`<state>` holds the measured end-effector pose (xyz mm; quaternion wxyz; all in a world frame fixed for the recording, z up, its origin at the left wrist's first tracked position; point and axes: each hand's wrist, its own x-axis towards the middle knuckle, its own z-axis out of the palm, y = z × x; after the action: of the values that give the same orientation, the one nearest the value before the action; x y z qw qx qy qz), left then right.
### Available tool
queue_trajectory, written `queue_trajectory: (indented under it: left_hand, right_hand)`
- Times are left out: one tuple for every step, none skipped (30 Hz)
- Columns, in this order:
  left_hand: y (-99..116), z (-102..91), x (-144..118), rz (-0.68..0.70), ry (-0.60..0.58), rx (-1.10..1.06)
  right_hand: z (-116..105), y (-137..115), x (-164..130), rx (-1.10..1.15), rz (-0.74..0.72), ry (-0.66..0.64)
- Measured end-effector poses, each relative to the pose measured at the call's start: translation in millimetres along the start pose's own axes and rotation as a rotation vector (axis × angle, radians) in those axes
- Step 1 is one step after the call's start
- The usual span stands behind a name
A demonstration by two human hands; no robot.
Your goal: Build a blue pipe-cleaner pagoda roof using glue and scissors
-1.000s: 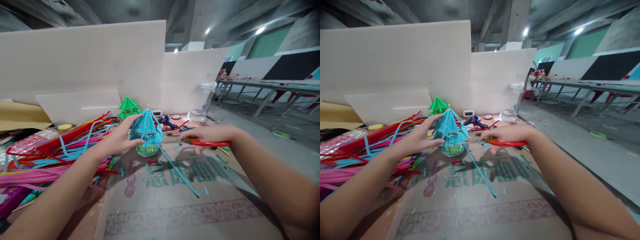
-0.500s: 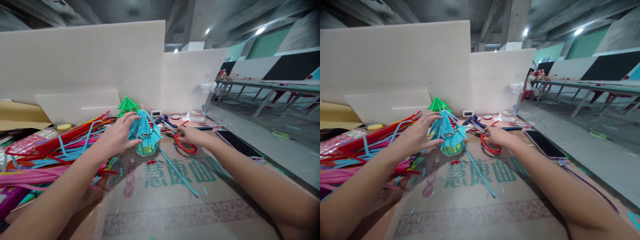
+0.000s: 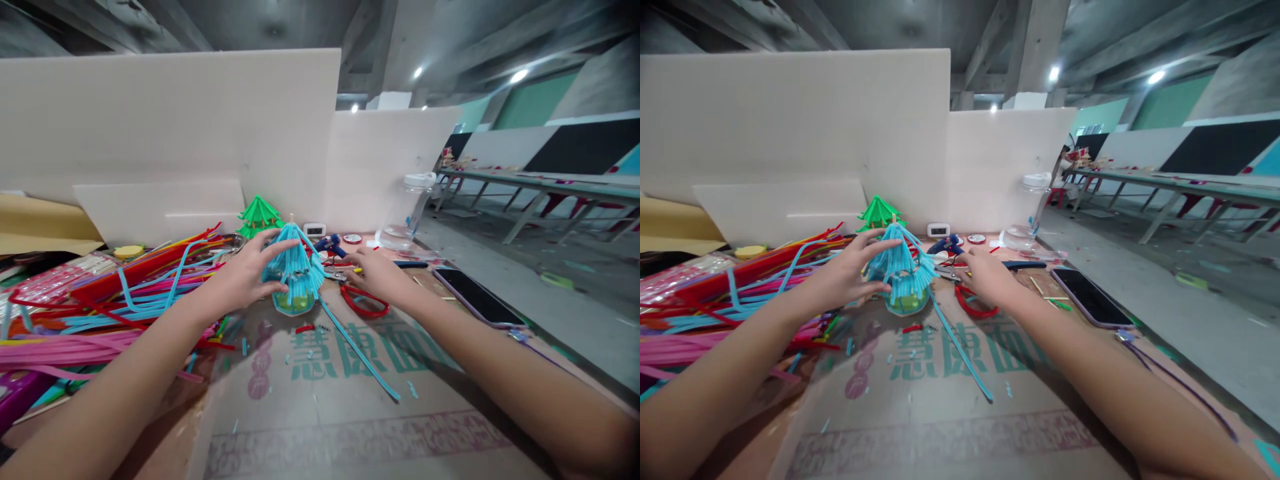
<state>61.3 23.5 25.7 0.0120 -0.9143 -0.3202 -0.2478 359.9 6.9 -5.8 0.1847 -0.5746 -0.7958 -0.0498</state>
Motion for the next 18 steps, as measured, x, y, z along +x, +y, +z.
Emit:
queue_trajectory:
  left_hand:
    - [1.6, 1.2, 0.1, -0.001, 0.022, 0.011]
    - [3.6, 2.0, 0.2, -0.004, 0.037, 0.026]
    - [5.7, 2.7, 0.2, -0.007, 0.051, 0.04]
    - [7.6, 3.2, 0.2, -0.009, 0.062, 0.053]
    - [9.3, 3.8, 0.2, -0.01, 0.069, 0.065]
    - [10.5, 4.4, 0.2, -0.007, 0.074, 0.076]
    - [11.3, 5.1, 0.2, -0.005, 0.077, 0.086]
    - [11.7, 5.8, 0.2, -0.002, 0.078, 0.095]
    - [11.6, 6.5, 0.2, 0.0, 0.08, 0.104]
    - [11.1, 7.2, 0.2, 0.002, 0.079, 0.111]
    - [10.4, 7.9, 0.3, 0.004, 0.08, 0.114]
    - [9.6, 8.5, 0.4, 0.007, 0.08, 0.115]
    - [8.8, 9.2, 0.6, 0.009, 0.083, 0.115]
    - [8.1, 9.8, 0.8, 0.012, 0.086, 0.114]
    - [7.7, 10.3, 1.0, 0.016, 0.089, 0.114]
    - [7.8, 10.9, 1.1, 0.021, 0.093, 0.114]
    - [8.2, 11.4, 1.2, 0.028, 0.098, 0.115]
    - [8.9, 11.9, 1.2, 0.035, 0.105, 0.117]
  right_hand:
    - [-6.7, -9.4, -1.0, 0.077, -0.012, 0.078]
    - [-12.2, -19.8, -2.1, 0.179, -0.008, 0.137]
    - [-16.1, -30.8, -3.0, 0.295, -0.013, 0.154]
    - [-18.3, -41.6, -3.6, 0.409, -0.014, 0.123]
    - [-18.6, -51.5, -3.6, 0.515, -0.008, 0.083]
    - [-17.2, -59.9, -3.0, 0.595, -0.021, 0.041]
    - [-14.6, -66.6, -1.6, 0.657, -0.025, 0.005]
    - [-11.0, -71.5, 0.5, 0.709, -0.013, -0.028]
    - [-6.9, -74.7, 3.1, 0.757, 0.008, -0.059]
    - [-2.5, -76.6, 5.8, 0.813, 0.041, -0.086]
    - [1.9, -77.6, 8.3, 0.877, 0.076, -0.106]
    - [6.2, -77.9, 10.2, 0.946, 0.106, -0.118]
    - [10.3, -78.1, 11.5, 1.013, 0.133, -0.118]
    - [14.0, -78.4, 12.0, 1.068, 0.157, -0.106]
    - [17.3, -78.8, 11.8, 1.112, 0.184, -0.09]
    - [20.0, -79.6, 10.8, 1.146, 0.214, -0.072]
    - [22.2, -80.5, 9.4, 1.174, 0.243, -0.061]
    - [23.5, -81.6, 7.7, 1.203, 0.266, -0.061]
